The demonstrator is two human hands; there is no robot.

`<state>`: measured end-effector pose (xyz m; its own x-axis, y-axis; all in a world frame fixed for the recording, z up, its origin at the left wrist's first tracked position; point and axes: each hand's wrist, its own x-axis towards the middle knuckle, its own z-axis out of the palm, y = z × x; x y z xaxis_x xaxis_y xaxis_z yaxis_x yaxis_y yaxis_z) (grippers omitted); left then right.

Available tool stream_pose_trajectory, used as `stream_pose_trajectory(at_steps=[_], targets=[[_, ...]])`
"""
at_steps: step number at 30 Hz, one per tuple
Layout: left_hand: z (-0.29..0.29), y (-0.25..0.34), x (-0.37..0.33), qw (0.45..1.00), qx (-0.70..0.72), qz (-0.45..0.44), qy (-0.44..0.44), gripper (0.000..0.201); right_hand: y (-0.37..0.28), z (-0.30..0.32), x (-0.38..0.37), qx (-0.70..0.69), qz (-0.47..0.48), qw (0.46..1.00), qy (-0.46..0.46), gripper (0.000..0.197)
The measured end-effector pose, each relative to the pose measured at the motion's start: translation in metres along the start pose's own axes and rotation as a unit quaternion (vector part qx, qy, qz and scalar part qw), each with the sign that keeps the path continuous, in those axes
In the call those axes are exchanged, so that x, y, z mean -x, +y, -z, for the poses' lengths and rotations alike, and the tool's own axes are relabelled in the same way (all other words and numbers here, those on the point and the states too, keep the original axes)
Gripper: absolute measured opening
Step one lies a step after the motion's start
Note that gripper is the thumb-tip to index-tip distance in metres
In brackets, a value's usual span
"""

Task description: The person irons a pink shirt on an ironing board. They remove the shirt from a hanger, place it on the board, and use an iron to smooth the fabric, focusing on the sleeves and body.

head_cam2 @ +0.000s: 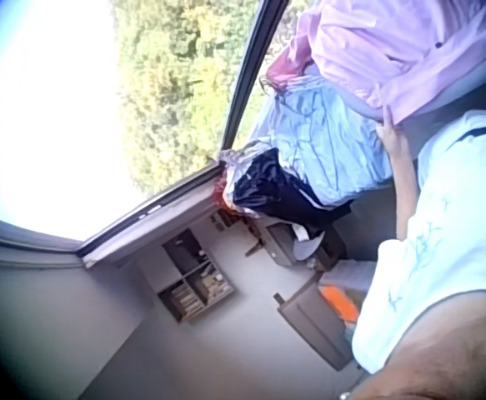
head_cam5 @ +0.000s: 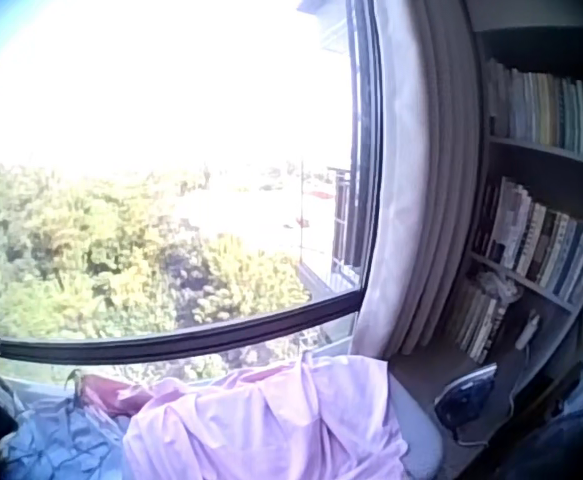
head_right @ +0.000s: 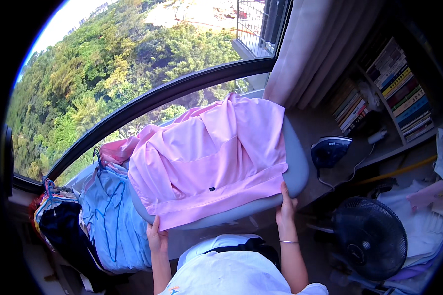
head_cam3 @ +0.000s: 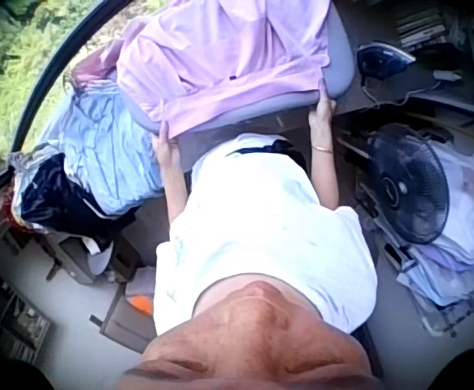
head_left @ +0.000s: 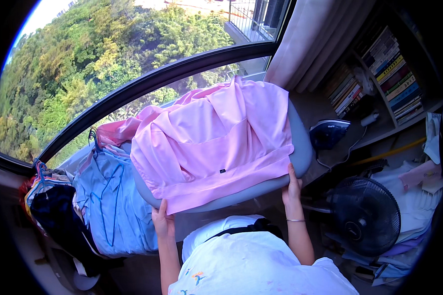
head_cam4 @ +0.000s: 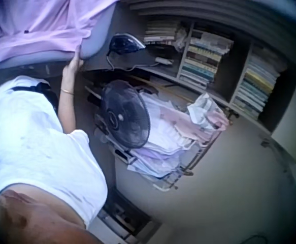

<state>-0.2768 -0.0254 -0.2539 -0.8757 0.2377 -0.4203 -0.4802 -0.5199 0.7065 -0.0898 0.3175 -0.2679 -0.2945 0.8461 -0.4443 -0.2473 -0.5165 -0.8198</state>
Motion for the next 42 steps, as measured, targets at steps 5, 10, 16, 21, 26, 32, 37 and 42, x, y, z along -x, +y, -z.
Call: stream_pose_trajectory(at_steps=[5, 10, 16, 21, 26, 32, 37, 42], targets=[[0.004, 0.003, 0.015, 0.999, -0.033, 0.009, 0.000, 0.038, -0.013, 0.002, 0.005, -0.010, 0.001, 1.000, -0.021, 0.051], [0.016, -0.015, 0.025, 0.999, -0.039, -0.022, 0.013, 0.036, -0.015, 0.010, 0.010, -0.024, -0.008, 0.999, -0.023, 0.047], [0.015, -0.013, 0.043, 0.998, -0.054, -0.026, 0.018, 0.037, -0.010, 0.028, 0.008, 0.036, -0.046, 0.997, -0.048, 0.051], [0.035, -0.016, 0.039, 0.997, -0.074, -0.022, 0.002, 0.039, -0.033, 0.084, -0.034, 0.003, -0.043, 0.999, 0.001, 0.065], [0.033, -0.014, 0.039, 0.996, -0.079, -0.008, 0.033, 0.041, -0.042, 0.133, -0.153, 0.203, 0.208, 0.945, 0.152, 0.063], [0.037, -0.016, 0.045, 0.993, -0.111, -0.018, 0.034, 0.044, -0.050, 0.109, -0.221, 0.232, 0.248, 0.924, 0.174, 0.031], [0.017, -0.017, 0.045, 0.997, -0.044, -0.003, 0.064, 0.043, -0.077, 0.102, -0.234, 0.184, 0.285, 0.922, 0.187, 0.023], [0.022, -0.019, 0.047, 0.999, -0.016, -0.014, 0.045, 0.046, -0.157, 0.077, -0.188, 0.252, 0.284, 0.919, 0.101, 0.021]])
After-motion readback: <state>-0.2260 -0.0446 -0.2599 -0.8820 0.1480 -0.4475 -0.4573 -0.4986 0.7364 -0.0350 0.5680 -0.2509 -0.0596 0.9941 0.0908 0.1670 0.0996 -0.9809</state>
